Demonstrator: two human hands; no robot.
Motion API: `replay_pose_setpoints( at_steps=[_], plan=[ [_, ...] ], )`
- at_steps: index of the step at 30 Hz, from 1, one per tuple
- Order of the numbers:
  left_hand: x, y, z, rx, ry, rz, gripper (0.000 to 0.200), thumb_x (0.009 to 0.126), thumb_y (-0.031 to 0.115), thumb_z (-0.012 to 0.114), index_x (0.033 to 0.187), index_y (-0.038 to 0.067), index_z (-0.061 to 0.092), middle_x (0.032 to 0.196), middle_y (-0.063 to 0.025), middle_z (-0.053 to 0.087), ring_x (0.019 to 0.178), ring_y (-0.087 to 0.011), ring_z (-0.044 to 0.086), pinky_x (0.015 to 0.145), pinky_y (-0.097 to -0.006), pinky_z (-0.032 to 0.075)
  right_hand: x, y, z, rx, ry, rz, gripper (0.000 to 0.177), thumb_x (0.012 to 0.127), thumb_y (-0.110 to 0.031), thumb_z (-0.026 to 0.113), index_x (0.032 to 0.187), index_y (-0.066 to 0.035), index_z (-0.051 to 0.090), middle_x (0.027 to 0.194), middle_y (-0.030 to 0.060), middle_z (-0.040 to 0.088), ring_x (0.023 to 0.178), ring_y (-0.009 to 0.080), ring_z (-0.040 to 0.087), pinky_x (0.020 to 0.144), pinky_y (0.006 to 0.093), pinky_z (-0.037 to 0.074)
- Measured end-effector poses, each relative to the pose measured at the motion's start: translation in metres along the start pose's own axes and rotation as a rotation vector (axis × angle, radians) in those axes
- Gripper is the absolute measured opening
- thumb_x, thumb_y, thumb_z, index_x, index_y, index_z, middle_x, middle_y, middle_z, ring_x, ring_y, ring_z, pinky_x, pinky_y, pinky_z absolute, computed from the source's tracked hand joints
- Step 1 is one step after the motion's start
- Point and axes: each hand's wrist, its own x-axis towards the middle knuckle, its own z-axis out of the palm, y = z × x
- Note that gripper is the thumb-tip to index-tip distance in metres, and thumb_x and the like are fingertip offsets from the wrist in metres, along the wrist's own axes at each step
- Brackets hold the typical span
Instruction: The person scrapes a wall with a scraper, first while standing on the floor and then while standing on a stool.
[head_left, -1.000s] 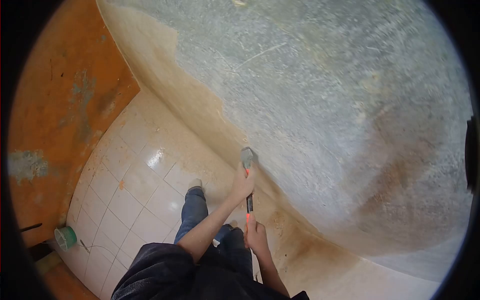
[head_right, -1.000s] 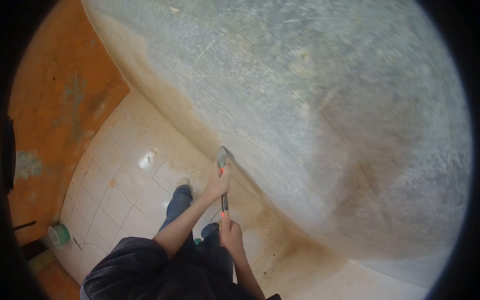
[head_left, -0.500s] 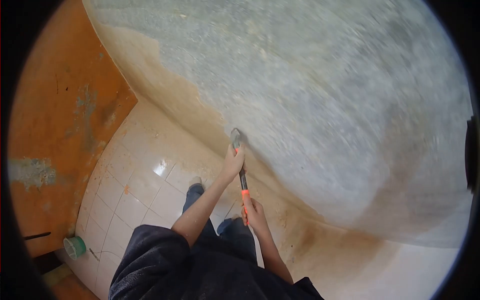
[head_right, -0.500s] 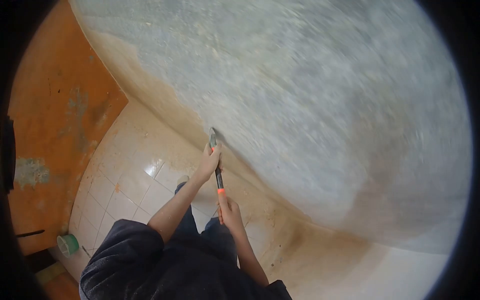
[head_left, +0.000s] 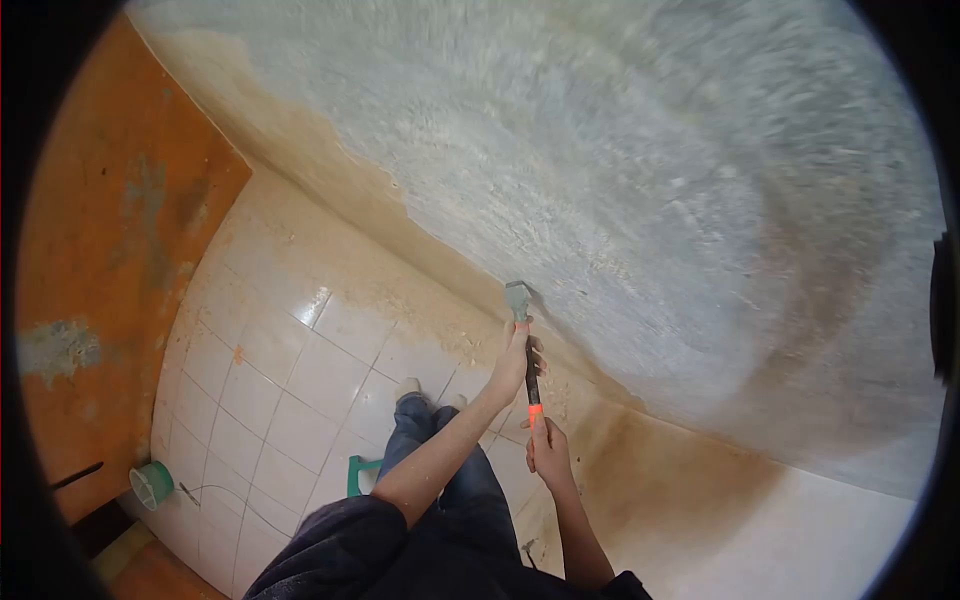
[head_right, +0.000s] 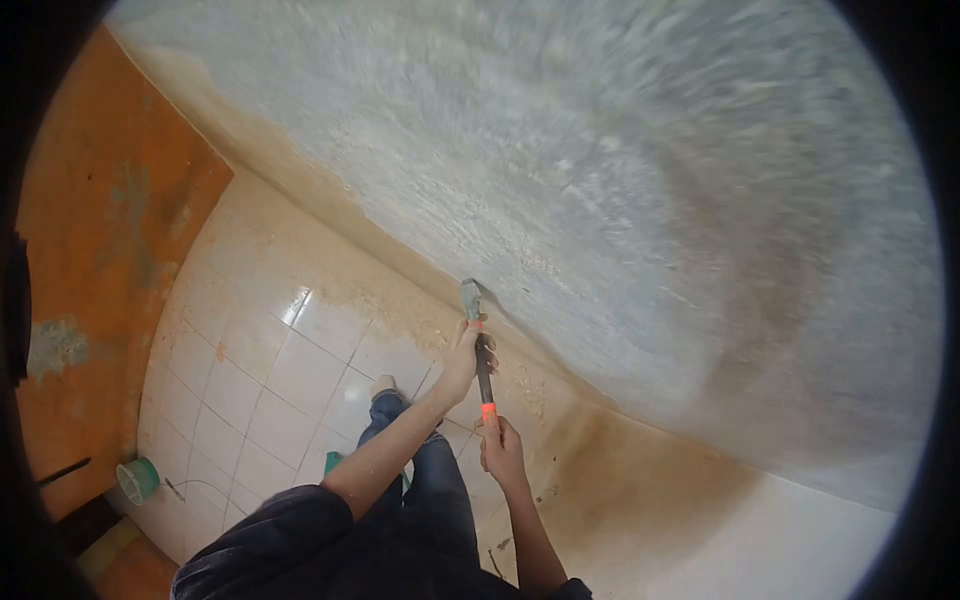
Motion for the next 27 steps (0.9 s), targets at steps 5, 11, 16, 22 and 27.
replay_pose_setpoints(
  at_steps=[5, 11, 16, 22, 27],
  plan=[
    [0.032, -0.026, -0.007, -0.191, -0.013, -0.005, 0.047, 0.103, 0.053, 0.027, 0.113, 0.011, 0.046, 0.077, -0.0031, 0.053, 0.057, -0.0142, 0.058, 0.049, -0.0289, 0.050, 0.017, 0.030, -0.008, 0.033, 0.056, -0.145, 0.037, 0.105, -0.036, 0.040, 0.103, -0.001, 0.052, 0.060, 0.0031, 0.051, 0.041, 0.0092, 0.045, 0.041, 0.0238, 0.039],
    [0.045, -0.052, 0.008, -0.231, 0.040, -0.083, 0.048, 0.102, 0.057, 0.025, 0.094, 0.016, 0.046, 0.065, 0.0034, 0.041, 0.048, -0.0103, 0.041, 0.044, -0.0280, 0.038, 0.024, 0.038, -0.033, 0.101, -0.018, 0.012, 0.046, 0.105, -0.046, 0.036, 0.100, -0.002, 0.051, 0.056, 0.0033, 0.049, 0.040, 0.0109, 0.043, 0.040, 0.0246, 0.035],
    [0.049, -0.084, 0.025, -0.277, 0.045, -0.102, 0.054, 0.100, 0.062, 0.024, 0.085, 0.014, 0.043, 0.058, 0.0064, 0.033, 0.042, -0.0060, 0.027, 0.039, -0.0251, 0.025, 0.036, 0.078, -0.078, 0.076, -0.113, 0.068, 0.055, 0.104, -0.051, 0.033, 0.084, -0.004, 0.051, 0.050, 0.0012, 0.044, 0.038, 0.0091, 0.041, 0.039, 0.0244, 0.033],
    [0.049, -0.087, 0.029, -0.153, 0.137, -0.067, 0.055, 0.100, 0.064, 0.021, 0.083, 0.016, 0.042, 0.056, 0.0073, 0.028, 0.041, -0.0055, 0.022, 0.039, -0.0254, 0.020, 0.050, 0.096, -0.070, 0.022, -0.039, 0.062, 0.063, 0.102, -0.058, 0.029, 0.065, -0.008, 0.042, 0.047, -0.0014, 0.035, 0.036, 0.0102, 0.034, 0.036, 0.0265, 0.030],
    [0.054, -0.085, 0.027, -0.110, 0.182, -0.064, 0.057, 0.100, 0.063, 0.019, 0.081, 0.014, 0.042, 0.055, 0.0072, 0.029, 0.040, -0.0051, 0.023, 0.038, -0.0255, 0.020, 0.051, 0.096, -0.058, 0.009, 0.043, 0.075, 0.063, 0.100, -0.061, 0.030, 0.065, -0.009, 0.041, 0.047, -0.0017, 0.035, 0.035, 0.0103, 0.034, 0.035, 0.0266, 0.030]
  ],
)
